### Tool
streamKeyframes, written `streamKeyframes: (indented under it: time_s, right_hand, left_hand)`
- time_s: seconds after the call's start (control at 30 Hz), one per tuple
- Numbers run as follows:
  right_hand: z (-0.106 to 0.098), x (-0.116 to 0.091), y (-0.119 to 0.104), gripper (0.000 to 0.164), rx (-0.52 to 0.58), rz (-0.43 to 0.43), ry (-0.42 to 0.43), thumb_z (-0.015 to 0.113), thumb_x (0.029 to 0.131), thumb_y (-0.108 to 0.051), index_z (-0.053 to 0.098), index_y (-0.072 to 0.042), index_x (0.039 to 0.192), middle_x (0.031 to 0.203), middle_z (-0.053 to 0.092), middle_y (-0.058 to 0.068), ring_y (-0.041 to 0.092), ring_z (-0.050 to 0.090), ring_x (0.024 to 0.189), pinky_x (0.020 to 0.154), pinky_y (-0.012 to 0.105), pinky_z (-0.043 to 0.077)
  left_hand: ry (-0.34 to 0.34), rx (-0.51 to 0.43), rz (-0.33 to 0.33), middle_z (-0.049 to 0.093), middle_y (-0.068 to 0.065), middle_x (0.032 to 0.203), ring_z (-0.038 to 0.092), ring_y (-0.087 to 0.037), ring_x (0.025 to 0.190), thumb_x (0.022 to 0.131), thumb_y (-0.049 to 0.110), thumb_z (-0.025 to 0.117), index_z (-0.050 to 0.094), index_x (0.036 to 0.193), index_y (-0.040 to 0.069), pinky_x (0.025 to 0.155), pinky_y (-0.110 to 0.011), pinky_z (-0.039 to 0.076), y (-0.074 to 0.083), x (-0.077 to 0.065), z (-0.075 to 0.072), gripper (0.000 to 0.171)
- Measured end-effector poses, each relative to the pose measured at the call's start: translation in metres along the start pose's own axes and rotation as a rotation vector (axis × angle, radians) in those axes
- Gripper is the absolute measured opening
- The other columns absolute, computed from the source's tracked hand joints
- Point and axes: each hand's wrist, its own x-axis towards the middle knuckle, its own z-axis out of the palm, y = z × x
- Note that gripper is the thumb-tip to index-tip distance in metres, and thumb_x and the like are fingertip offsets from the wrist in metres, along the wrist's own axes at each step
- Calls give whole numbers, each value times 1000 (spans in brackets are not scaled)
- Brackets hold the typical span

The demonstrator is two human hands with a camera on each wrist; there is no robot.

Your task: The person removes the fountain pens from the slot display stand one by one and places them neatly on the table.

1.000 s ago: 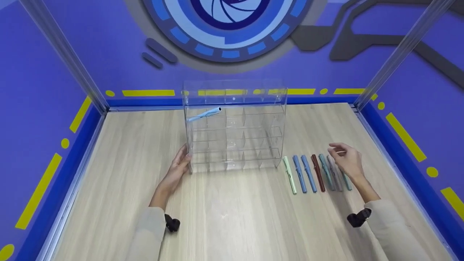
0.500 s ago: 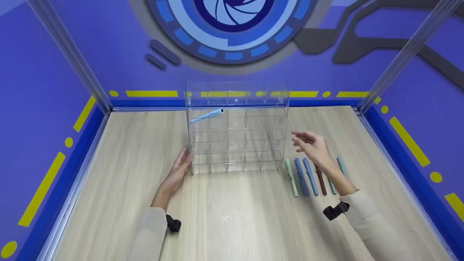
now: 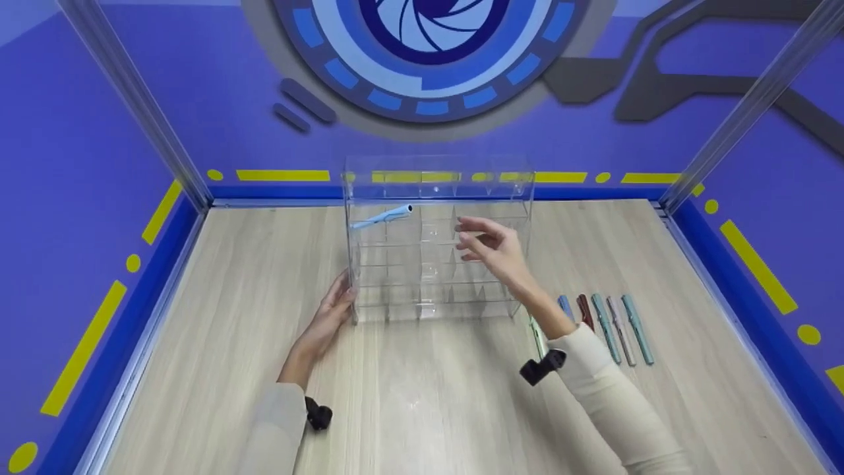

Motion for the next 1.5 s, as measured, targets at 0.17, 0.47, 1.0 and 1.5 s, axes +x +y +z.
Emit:
streamKeyframes:
  time_s: [0.17,0.47,1.0,1.5]
  right_hand:
    - [25,12,0,44,70,5,-34,64,99,-1,56,3,142,135,65,19,12,74,91,80,32,65]
    - [49,26,-1,55,163,28,-104,59,100,3,42,0,153,150,52,24,11,74,92,83,35,65]
    - [85,42,2,40,241,133,-137,54,105,-3,52,3,145,122,67,13,11,75,92,81,31,65]
    - [87,39,9,36,281,61,-65,51,107,-4,51,4,141,124,71,9,12,75,94,80,30,65]
  left_hand:
    - [-4,6,14,4,-7,174,10,-31,161,108,39,50,14,165,27,131,-49,19,0,2,-1,69]
    - [-7,14,20,4,-8,174,8,-29,161,109,35,49,11,166,22,131,-45,19,1,4,-3,70]
    - [-1,-2,38,7,-10,174,10,-29,161,107,35,55,13,166,19,131,-46,18,-2,4,-5,74]
    - [-27,-10,45,5,-10,174,10,-33,161,109,31,51,11,166,19,130,-49,21,-1,3,-3,71]
